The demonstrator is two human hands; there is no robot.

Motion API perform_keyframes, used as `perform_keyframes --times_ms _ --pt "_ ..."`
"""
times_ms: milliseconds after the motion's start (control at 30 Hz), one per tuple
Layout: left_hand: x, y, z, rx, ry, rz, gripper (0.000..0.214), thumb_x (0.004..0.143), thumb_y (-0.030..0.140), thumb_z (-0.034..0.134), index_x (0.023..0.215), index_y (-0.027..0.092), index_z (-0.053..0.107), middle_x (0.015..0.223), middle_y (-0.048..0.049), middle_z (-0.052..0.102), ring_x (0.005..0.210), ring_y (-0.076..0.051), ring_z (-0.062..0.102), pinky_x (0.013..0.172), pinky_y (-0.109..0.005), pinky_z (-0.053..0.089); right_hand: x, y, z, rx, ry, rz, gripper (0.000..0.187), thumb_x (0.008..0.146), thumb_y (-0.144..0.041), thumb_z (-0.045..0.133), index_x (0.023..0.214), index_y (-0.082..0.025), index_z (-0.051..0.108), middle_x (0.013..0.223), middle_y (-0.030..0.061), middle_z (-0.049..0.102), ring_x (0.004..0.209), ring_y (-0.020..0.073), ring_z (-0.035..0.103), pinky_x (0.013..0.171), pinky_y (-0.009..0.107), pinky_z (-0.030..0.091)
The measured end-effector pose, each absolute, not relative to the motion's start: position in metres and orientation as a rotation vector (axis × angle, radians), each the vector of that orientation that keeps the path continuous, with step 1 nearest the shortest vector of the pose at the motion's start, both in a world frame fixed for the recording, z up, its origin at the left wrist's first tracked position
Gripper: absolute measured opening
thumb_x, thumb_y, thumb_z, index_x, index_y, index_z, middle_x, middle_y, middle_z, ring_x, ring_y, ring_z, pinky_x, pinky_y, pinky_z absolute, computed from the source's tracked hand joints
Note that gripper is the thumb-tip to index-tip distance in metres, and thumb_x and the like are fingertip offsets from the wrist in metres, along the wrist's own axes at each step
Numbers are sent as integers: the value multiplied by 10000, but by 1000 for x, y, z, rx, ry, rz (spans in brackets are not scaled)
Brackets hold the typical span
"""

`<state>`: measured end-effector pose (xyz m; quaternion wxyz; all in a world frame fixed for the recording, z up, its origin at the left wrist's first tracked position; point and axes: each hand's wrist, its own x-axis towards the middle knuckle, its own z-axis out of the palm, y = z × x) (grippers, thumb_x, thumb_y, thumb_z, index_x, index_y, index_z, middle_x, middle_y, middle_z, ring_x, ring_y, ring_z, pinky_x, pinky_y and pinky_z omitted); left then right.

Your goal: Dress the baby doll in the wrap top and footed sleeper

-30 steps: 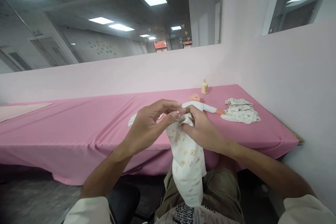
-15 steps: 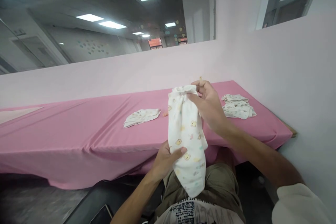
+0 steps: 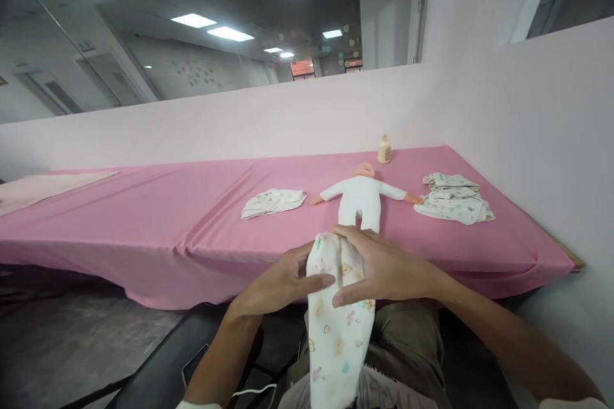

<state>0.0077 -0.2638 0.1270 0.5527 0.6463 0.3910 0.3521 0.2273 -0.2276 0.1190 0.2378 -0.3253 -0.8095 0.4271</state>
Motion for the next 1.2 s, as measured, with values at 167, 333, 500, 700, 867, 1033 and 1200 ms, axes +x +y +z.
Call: perform_keyframes --times_ms 167,333,500,700,867,1033,1200 --pt "5 -257 125 1755 1008 688 259 855 386 595 989 172 652 917 -38 658 813 -170 574 697 -270 453 217 -231 105 -1037 -2238 1153 947 644 -459 796 1464 -315 345 1371 111 504 1222 337 487 966 459 425" --pt "6 -259 118 1861 1337 785 311 823 455 620 739 173 520 634 45 462 586 -95 387 529 -222 301 201 -228 107 -969 -2064 1583 471 742 -313 707 1179 -190 581 998 44 648 857 191 604 687 283 477" --pt "0 -261 109 1751 1376 1093 530 722 420 747 1162 219 530 1066 -61 583 946 -193 543 780 -296 457 197 -220 114 -949 -1680 1821 414 749 -218 663 1150 -173 573 924 32 663 819 172 632 660 268 485" --pt "-6 -240 78 1435 855 715 819 650 340 824 1371 226 453 1272 -110 593 1132 -276 568 903 -367 483 207 -207 111 -896 -1598 1833 536 731 -199 674 1250 -196 542 1021 53 663 871 171 645 680 267 504" --pt "3 -231 35 1207 858 701 578 652 366 823 1152 145 633 1021 -104 716 917 -248 662 747 -303 510 212 -195 96 -1072 -1453 1721 516 752 -251 676 1248 -202 541 913 24 646 727 140 627 594 246 474" --pt "-11 -191 40 1029 1054 956 531 599 328 843 1046 115 650 859 -86 728 700 -189 658 617 -262 489 224 -175 67 -1049 -1214 1643 482 799 -331 671 1233 -178 530 1066 86 661 920 183 653 814 323 516" --pt "-60 -95 98 1182 1179 1361 294 767 336 689 935 97 656 701 -20 670 644 -127 600 609 -251 461 249 -173 28 -1104 -1145 1677 473 811 -427 672 1195 -189 533 1108 103 676 922 200 668 914 397 498"
